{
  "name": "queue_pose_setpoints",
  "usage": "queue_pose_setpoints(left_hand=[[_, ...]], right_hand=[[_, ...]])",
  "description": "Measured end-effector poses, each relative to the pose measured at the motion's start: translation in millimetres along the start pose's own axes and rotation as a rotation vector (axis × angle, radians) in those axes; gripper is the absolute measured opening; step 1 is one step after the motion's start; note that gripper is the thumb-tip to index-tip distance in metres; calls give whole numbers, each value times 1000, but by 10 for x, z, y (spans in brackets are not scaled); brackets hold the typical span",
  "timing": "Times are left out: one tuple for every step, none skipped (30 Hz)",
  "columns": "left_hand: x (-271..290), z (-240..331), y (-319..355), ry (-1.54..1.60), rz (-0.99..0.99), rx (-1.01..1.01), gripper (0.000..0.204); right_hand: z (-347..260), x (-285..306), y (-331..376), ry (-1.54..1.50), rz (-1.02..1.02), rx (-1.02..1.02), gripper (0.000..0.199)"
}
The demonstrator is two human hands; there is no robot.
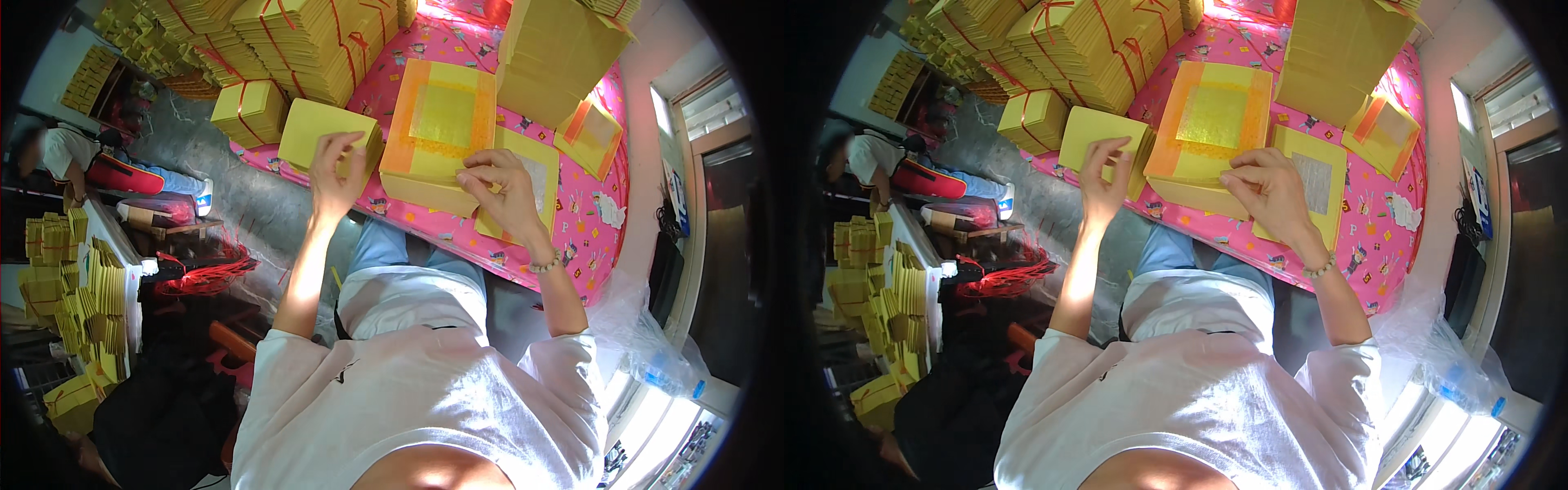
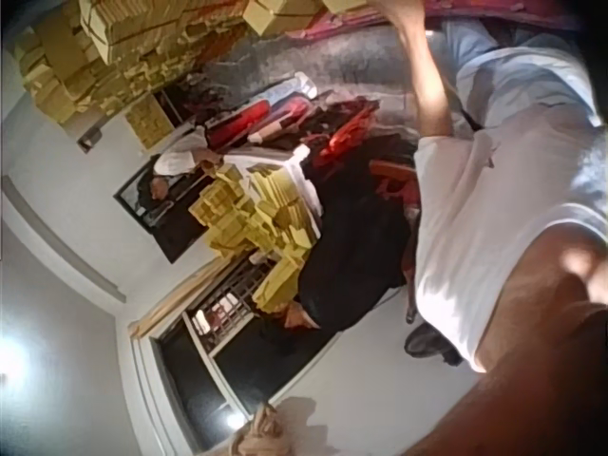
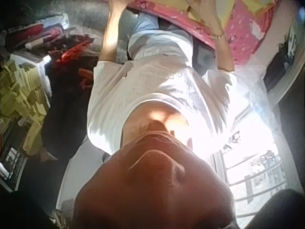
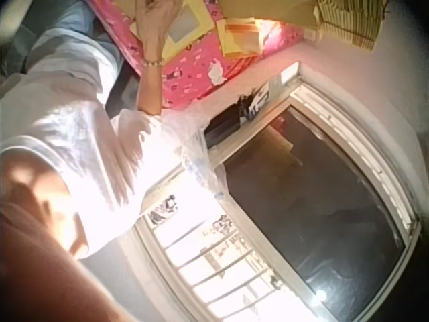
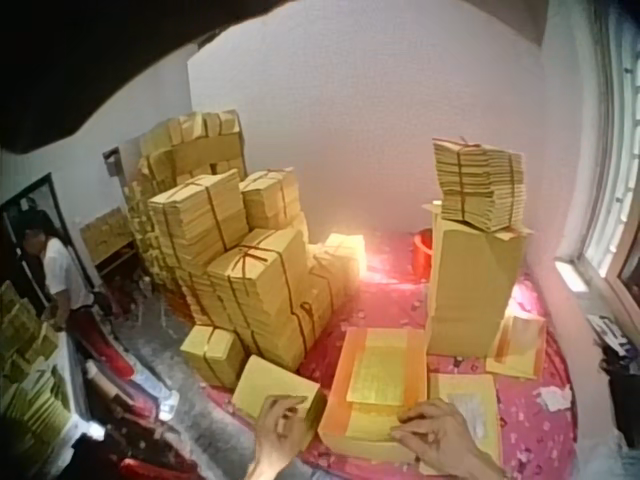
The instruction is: The person repeatedly picks up a yellow paper sheet and inserts it into a yellow paper pack with a clear window. The person then places the completed pack onto a stack on the table. The task involves repetitive manual assembly of paper products.
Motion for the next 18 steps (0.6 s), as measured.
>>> queue_pose_setpoints(left_hand=[[-2,138,15,82,-37,0,21],[-48,170,57,122,-74,-11,22],[-94,186,95,163,-111,-23,23],[-136,209,125,203,-150,-35,23],[-148,240,137,218,-146,-42,24],[-156,226,140,217,-148,-31,23],[-168,200,143,216,-150,-21,23],[-176,183,144,215,-151,-11,22],[-181,177,145,221,-149,-8,22],[-186,174,145,227,-149,-4,21],[-189,172,147,234,-148,-1,21],[-188,177,145,228,-149,0,21],[-183,187,140,221,-150,0,21],[-182,193,138,215,-152,0,20],[-183,192,138,215,-155,0,20],[-183,189,138,214,-157,1,20],[-184,188,138,213,-160,1,19],[-188,185,137,217,-163,9,19]], right_hand=[[12,-1,-6,-20,3,-21,14],[24,-1,-10,-40,6,-42,14],[25,-2,-15,-39,4,-43,14],[23,0,-17,-39,3,-46,14],[22,1,-17,-39,3,-48,14],[18,5,-18,-35,6,-47,14],[17,5,-18,-31,9,-44,14],[14,5,-18,-28,13,-42,14],[17,5,-16,-37,18,-53,14],[20,4,-15,-46,24,-65,14],[24,1,-13,-54,30,-77,14],[24,-2,-12,-51,35,-78,14],[27,-6,-10,-47,41,-80,14],[32,-8,-9,-43,46,-82,13],[39,-11,-7,-50,51,-83,13],[47,-15,-5,-57,55,-84,13],[53,-17,-5,-64,59,-86,13],[53,-17,-5,-64,59,-82,13]])
Point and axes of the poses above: each hand's wrist, its own y-axis away from the middle knuckle, its own x-axis out of the back of the hand, z = x × y, the point moved 5 cm from there along -y, towards the middle knuckle, and after that the axes turned 11 degrees about -y, right-handed, at the moved point
